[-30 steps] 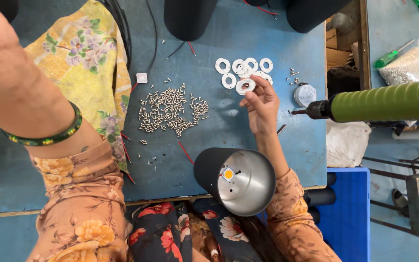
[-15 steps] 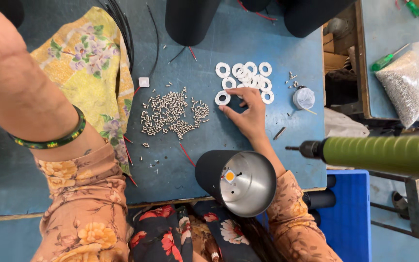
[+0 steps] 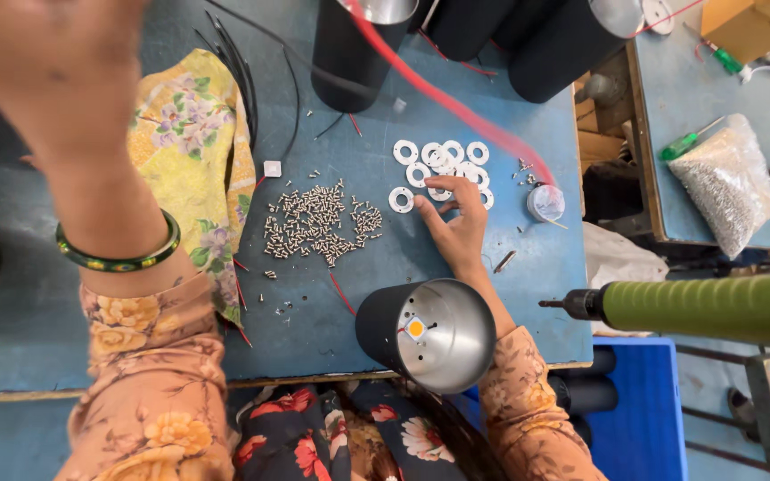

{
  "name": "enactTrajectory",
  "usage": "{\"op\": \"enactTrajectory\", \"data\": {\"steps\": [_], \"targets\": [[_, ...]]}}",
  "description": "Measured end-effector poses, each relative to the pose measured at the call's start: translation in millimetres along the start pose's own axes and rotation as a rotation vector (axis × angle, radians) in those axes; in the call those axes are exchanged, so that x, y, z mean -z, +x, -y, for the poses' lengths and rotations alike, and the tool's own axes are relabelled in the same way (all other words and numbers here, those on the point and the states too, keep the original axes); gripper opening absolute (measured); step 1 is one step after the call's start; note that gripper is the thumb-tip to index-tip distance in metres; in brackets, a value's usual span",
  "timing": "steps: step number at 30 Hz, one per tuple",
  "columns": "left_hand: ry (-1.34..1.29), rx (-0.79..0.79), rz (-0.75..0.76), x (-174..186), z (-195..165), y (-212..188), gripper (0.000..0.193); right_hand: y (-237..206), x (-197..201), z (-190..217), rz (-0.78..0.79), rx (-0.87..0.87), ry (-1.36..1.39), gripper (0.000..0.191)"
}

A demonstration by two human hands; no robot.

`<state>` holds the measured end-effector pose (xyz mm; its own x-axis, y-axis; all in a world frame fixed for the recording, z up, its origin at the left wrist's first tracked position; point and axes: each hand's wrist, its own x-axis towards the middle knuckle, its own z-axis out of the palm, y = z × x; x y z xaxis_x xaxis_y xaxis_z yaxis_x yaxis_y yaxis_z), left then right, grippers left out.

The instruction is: The person assembles LED lamp fixtures at a factory workbench. They insert an LED module and wires into a black cylindrical housing, drive screws with an electric screwdriver, thread wires through the housing base, wipe components with a cloth, and place finished housings in a row on the bench.

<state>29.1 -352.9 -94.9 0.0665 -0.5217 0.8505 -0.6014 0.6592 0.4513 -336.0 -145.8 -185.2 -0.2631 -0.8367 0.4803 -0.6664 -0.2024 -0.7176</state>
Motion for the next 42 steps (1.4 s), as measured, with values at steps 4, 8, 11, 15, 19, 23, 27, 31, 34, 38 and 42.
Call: {"op": "enactTrajectory", "data": {"steps": [4,8,11,15,19,23,27,31,34,38,42], "targets": [[-0.050,-0.160,0.161,34,-46,7,0.021,-5,2,1,-0.087,-0.059,0.120,0.016],[-0.137,-0.186,0.258,67,-89,3,0.014,-2,3,14,-0.114,-0.095,0.318,0.011],[-0.274,-0.139,0.256,76,-109,-13,0.008,8,4,35,-0.073,-0.064,0.392,0.017],[-0.222,-0.085,0.328,78,-123,-40,0.013,30,6,71,0.157,0.012,0.455,0.029],[-0.181,-0.060,0.328,71,-135,-58,0.012,50,-15,99,0.453,0.115,0.567,0.039],[-0.139,-0.094,0.352,71,-141,-65,0.013,51,-35,104,0.615,0.141,0.568,0.040],[-0.321,0.009,0.393,69,-142,-72,0.010,52,-32,95,0.721,0.041,0.710,0.033],[-0.627,0.301,0.453,62,-144,-75,0.014,56,-16,95,0.682,0.068,0.689,0.028],[-0.887,0.617,0.543,62,-145,-69,0.014,58,-5,105,0.660,0.143,0.534,0.022],[-0.617,0.457,0.670,80,-141,-57,0.014,60,8,122,0.548,0.387,0.287,0.011],[-0.420,0.141,0.748,98,-144,-53,0.010,59,17,132,0.519,0.434,0.190,0.010]]}}
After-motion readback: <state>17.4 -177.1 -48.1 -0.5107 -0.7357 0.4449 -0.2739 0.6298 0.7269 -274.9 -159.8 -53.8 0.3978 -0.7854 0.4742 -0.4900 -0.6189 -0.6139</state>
